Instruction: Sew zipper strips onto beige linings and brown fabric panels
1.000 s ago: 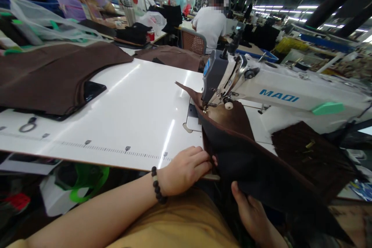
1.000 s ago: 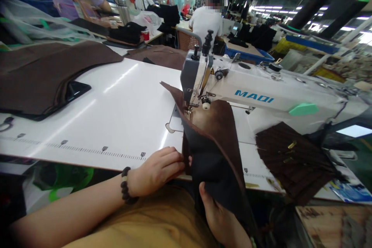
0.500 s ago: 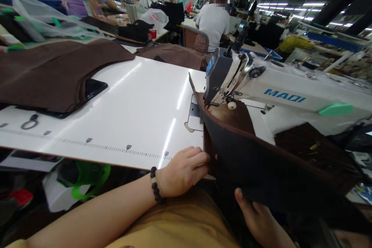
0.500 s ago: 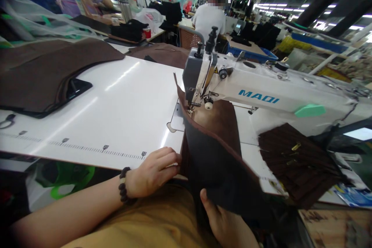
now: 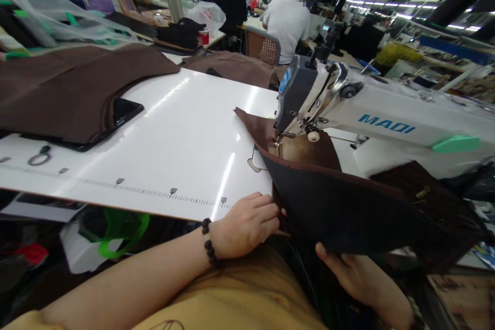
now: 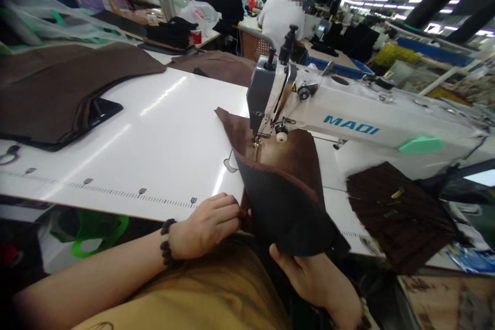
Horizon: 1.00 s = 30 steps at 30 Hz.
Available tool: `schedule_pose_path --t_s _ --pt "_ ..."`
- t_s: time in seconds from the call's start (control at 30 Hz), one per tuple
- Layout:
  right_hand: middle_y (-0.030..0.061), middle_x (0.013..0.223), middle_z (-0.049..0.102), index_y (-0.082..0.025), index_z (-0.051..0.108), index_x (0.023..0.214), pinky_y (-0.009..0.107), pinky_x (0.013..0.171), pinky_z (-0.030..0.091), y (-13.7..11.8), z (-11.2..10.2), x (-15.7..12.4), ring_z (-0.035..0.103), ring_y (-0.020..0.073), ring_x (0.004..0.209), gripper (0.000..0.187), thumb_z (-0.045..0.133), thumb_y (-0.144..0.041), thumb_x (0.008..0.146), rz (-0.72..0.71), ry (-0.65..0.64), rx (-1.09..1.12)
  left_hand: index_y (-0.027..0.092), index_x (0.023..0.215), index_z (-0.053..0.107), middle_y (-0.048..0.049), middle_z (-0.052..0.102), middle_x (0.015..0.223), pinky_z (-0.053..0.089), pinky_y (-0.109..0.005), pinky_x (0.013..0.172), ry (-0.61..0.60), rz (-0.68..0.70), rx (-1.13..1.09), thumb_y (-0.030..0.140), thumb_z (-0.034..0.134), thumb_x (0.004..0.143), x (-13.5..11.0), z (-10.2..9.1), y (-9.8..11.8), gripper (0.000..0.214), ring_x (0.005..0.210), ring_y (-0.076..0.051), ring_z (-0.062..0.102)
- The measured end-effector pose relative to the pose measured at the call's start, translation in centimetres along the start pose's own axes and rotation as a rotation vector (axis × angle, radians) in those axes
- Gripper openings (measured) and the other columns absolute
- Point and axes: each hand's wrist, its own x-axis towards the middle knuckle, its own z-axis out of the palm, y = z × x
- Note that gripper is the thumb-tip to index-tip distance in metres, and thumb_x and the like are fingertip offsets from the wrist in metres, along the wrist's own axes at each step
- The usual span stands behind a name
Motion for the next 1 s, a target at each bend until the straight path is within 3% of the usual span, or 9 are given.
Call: schedule_pose_path --t_s 0.37,0.57,0.63,0.8,0.93,1.0 --pt "0.0121 0.116 0.058 -0.013 0.048 0.125 0.040 0.101 0.036 -0.5 -0.9 1.1 0.050 0.0236 0.113 0.057 0.025 -0.050 0.089 0.200 -0.238 0.179 0.014 0.063 0.049 -0.0032 0.051 0.065 0.037 -0.024 0.058 0.018 -0.012 -0.004 0.016 0.026 0.095 0.2 0.0 0.1 0.040 0.062 -0.014 0.039" --pt "0.0153 0.096 0.066 -0.012 0.064 0.097 0.041 0.083 0.048 -0.6 -1.6 1.7 0.060 0.0290 0.095 0.062 0.023 -0.057 0.086 0.278 -0.324 0.155 0.014 0.064 0.049 -0.0033 0.051 0.064 0.037 -0.025 0.058 -0.015 -0.007 -0.011 0.015 0.025 0.094 0.2 0.0 -0.1 0.039 0.060 -0.015 0.039" --pt "0.0138 0.094 0.066 -0.014 0.064 0.094 0.039 0.081 0.049 -0.6 -1.8 2.1 0.061 0.0282 0.092 0.059 0.024 -0.056 0.087 0.275 -0.330 0.167 0.014 0.065 0.049 -0.0033 0.050 0.063 0.037 -0.025 0.058 -0.034 -0.015 -0.029 0.016 0.025 0.094 0.1 0.3 -0.1 0.038 0.060 -0.015 0.039" --pt "0.0109 0.107 0.062 -0.013 0.057 0.110 0.035 0.090 0.044 -1.2 -3.1 3.9 0.057 0.0237 0.100 0.048 0.030 -0.047 0.089 0.171 -0.333 0.272 0.013 0.068 0.051 -0.0023 0.052 0.064 0.038 -0.023 0.058 -0.099 -0.078 -0.148 0.015 0.036 0.092 -0.1 0.8 -0.3 0.028 0.060 -0.013 0.044" --pt "0.0062 0.120 0.055 -0.019 0.053 0.117 0.034 0.103 0.033 -1.5 -4.1 4.9 0.049 0.0186 0.113 0.036 0.036 -0.033 0.089 0.044 -0.358 0.339 0.014 0.074 0.058 -0.0007 0.059 0.071 0.039 -0.018 0.058 -0.336 -0.194 -0.414 0.017 0.052 0.085 0.2 -2.2 -2.3 0.013 0.063 -0.010 0.052" --pt "0.0053 0.119 0.056 -0.021 0.054 0.115 0.039 0.108 0.023 -1.6 -4.3 5.2 0.048 0.0180 0.113 0.032 0.037 -0.030 0.089 -0.007 -0.398 0.310 0.014 0.076 0.060 0.0009 0.062 0.070 0.041 -0.017 0.060 -0.349 -0.318 -0.478 0.022 0.058 0.083 0.7 -4.8 -4.1 0.011 0.063 -0.008 0.055"
